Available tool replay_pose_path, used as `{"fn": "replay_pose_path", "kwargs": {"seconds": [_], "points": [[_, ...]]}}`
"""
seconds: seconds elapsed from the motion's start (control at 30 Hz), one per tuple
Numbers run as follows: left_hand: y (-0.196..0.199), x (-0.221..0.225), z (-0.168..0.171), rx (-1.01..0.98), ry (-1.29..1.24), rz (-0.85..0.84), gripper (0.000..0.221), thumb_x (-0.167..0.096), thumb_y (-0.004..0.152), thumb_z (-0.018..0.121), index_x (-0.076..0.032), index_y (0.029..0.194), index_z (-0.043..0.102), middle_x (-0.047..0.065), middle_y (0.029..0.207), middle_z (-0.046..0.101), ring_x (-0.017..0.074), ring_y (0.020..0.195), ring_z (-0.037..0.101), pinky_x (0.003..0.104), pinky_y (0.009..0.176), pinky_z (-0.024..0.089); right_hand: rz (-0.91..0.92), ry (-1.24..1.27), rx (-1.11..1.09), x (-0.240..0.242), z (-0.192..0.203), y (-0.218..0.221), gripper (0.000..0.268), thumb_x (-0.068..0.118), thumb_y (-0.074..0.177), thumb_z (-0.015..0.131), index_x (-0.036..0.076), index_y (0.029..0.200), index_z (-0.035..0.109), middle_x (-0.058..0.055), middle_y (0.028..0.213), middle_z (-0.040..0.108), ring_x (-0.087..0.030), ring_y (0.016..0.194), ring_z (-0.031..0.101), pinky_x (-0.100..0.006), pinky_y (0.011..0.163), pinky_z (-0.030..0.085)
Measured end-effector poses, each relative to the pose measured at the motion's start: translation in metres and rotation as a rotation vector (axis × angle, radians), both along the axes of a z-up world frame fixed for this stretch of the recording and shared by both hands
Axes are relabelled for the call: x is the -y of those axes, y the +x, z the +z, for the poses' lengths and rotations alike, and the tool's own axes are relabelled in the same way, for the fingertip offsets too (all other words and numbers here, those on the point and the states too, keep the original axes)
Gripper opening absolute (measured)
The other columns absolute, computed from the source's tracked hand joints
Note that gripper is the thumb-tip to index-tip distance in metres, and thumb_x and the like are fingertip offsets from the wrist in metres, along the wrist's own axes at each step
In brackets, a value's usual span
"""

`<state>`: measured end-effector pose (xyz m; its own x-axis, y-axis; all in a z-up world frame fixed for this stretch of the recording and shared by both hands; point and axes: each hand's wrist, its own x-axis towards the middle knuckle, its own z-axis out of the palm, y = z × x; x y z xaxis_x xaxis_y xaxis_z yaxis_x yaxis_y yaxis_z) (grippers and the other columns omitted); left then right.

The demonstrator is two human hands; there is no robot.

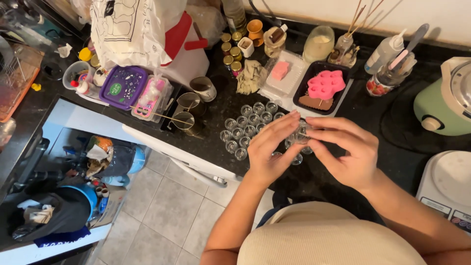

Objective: Arranging small clear containers on a countertop and retrieving bottles from a shelf

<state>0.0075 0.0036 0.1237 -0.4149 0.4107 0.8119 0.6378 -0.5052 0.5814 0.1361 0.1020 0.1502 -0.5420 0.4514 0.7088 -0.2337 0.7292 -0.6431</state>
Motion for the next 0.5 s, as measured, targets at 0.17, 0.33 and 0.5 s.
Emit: {"fn": "replay_pose_path", "kwargs": {"seconds": [0.17, 0.33, 0.5], "points": [[-0.002, -0.002, 0.001, -0.062, 0.000, -0.019, 0.034, -0.003, 0.084, 0.084, 0.002, 0.115, 0.073, 0.021, 0.116, 0.075, 0.0433, 0.110, 0.073, 0.053, 0.090, 0.062, 0.028, 0.057, 0.170, -0.007, 0.021, 0.005, 0.015, 0.004, 0.082, 0.081, 0.004, 0.097, 0.079, -0.013, 0.111, 0.076, -0.029, 0.096, 0.075, -0.038, 0.081, 0.060], [-0.010, 0.008, 0.000, -0.194, -0.138, -0.071, 0.037, -0.007, 0.096, 0.078, 0.004, 0.127, 0.061, 0.023, 0.132, 0.065, 0.0394, 0.125, 0.069, 0.047, 0.113, 0.059, -0.100, 0.395, 0.436, -0.016, 0.021, 0.010, 0.009, 0.017, 0.093, 0.076, 0.011, 0.098, 0.080, -0.004, 0.113, 0.076, -0.021, 0.097, 0.072, -0.035, 0.085, 0.058], [-0.011, 0.010, 0.004, -0.221, -0.156, -0.050, 0.035, -0.008, 0.097, 0.075, 0.005, 0.127, 0.062, 0.022, 0.132, 0.065, 0.0387, 0.125, 0.069, 0.046, 0.114, 0.059, -0.230, 0.444, 0.413, -0.013, 0.021, 0.005, 0.011, 0.025, 0.087, 0.086, 0.015, 0.090, 0.082, 0.001, 0.103, 0.080, -0.013, 0.091, 0.075, -0.031, 0.074, 0.059]]}}
